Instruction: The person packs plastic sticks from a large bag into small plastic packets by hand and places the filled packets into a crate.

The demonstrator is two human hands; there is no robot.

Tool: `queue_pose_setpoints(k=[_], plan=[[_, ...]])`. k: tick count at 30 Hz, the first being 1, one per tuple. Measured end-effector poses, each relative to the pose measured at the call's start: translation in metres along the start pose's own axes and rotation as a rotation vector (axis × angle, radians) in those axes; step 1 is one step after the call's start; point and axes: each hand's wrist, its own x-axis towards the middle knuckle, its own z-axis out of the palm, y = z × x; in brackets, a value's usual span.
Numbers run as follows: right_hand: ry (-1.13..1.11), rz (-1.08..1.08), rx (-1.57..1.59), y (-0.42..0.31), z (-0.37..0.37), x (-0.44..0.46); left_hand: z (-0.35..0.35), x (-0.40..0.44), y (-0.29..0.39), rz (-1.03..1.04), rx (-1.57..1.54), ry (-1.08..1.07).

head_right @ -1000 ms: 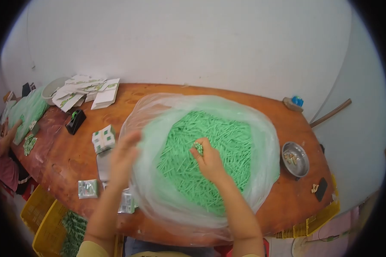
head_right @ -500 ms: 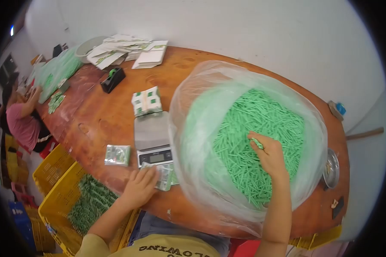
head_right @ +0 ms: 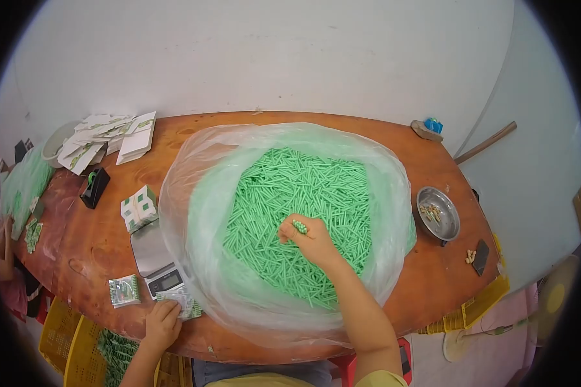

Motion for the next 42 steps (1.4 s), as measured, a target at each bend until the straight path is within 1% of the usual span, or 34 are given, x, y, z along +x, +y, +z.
queue_pose_setpoints(k=[1,2,4,5,7,9,11,13,16,17,19,20,22,23,25,27,29,31,33,34,37,38,40,42], plan=[[0.009,-0.086,-0.007,0.002,-0.001,-0.001,0.003,-0.001,0.000,-0.018,0.011,0.010],[0.029,-0.071,-0.059,0.000,-0.003,-0.004,0.004,-0.001,0.002,-0.038,0.024,0.021],[0.059,-0.045,-0.152,-0.010,-0.005,-0.010,0.001,0.004,0.011,-0.178,-0.239,0.110],[0.093,-0.034,-0.084,-0.012,-0.004,-0.012,-0.005,0.011,0.019,-0.249,-0.364,0.152],[0.134,0.011,0.046,-0.012,-0.005,-0.016,-0.029,0.071,0.062,-0.123,-0.479,0.206],[-0.186,0.042,0.731,0.001,-0.015,-0.011,-0.023,0.120,0.081,-0.133,-0.643,-0.003],[-0.266,0.037,0.883,-0.010,-0.013,-0.009,0.015,0.149,0.085,-0.336,-0.905,-0.156],[-0.090,0.011,0.504,-0.049,0.005,-0.019,0.024,0.159,0.087,-0.298,-0.962,-0.193],[-0.084,-0.099,0.311,-0.064,0.009,-0.022,0.042,0.163,0.088,-0.301,-1.053,-0.223],[-0.089,-0.053,0.272,-0.063,0.013,-0.022,0.046,0.162,0.087,-0.316,-1.080,-0.214],[-0.106,0.026,0.187,-0.062,0.018,-0.021,0.052,0.161,0.090,-0.340,-1.211,-0.123],[-0.212,-0.002,0.080,-0.057,0.019,-0.021,0.053,0.160,0.091,-0.350,-1.276,-0.072],[-0.431,-0.065,-0.146,-0.041,0.019,-0.023,0.054,0.156,0.090,-0.341,-1.282,-0.060],[-0.389,-0.073,-0.133,-0.046,0.016,-0.028,0.055,0.151,0.091,-0.342,-1.288,-0.048],[-0.303,-0.083,-0.097,-0.059,0.007,-0.039,0.055,0.138,0.094,-0.437,-1.449,-0.021],[0.043,0.190,0.203,-0.047,-0.008,-0.020,0.053,0.129,0.094,-0.507,-1.572,0.019],[0.242,-0.091,-0.525,-0.043,-0.013,0.016,0.050,0.122,0.090,-0.558,-1.654,0.064],[0.123,-0.226,-0.943,0.001,-0.001,0.053,0.046,0.119,0.092,-0.564,-1.604,0.070],[-0.041,-0.217,-1.173,0.026,0.000,0.066,0.041,0.119,0.088,-0.537,-1.552,0.084],[-0.131,-0.210,-1.291,0.026,0.003,0.069,0.037,0.116,0.086,-0.522,-1.529,0.091],[-0.056,-0.378,-1.132,0.021,-0.006,0.056,0.034,0.121,0.080,-0.545,-1.446,0.100],[0.022,-0.295,-0.878,0.006,-0.003,0.045,0.035,0.120,0.079,-0.571,-1.412,0.080],[0.192,-0.121,-0.369,-0.040,0.001,0.021,0.041,0.121,0.079,-0.496,-1.419,0.098],[0.295,-0.205,0.097,-0.066,0.024,-0.011,0.046,0.123,0.081,-0.454,-1.423,0.092]])
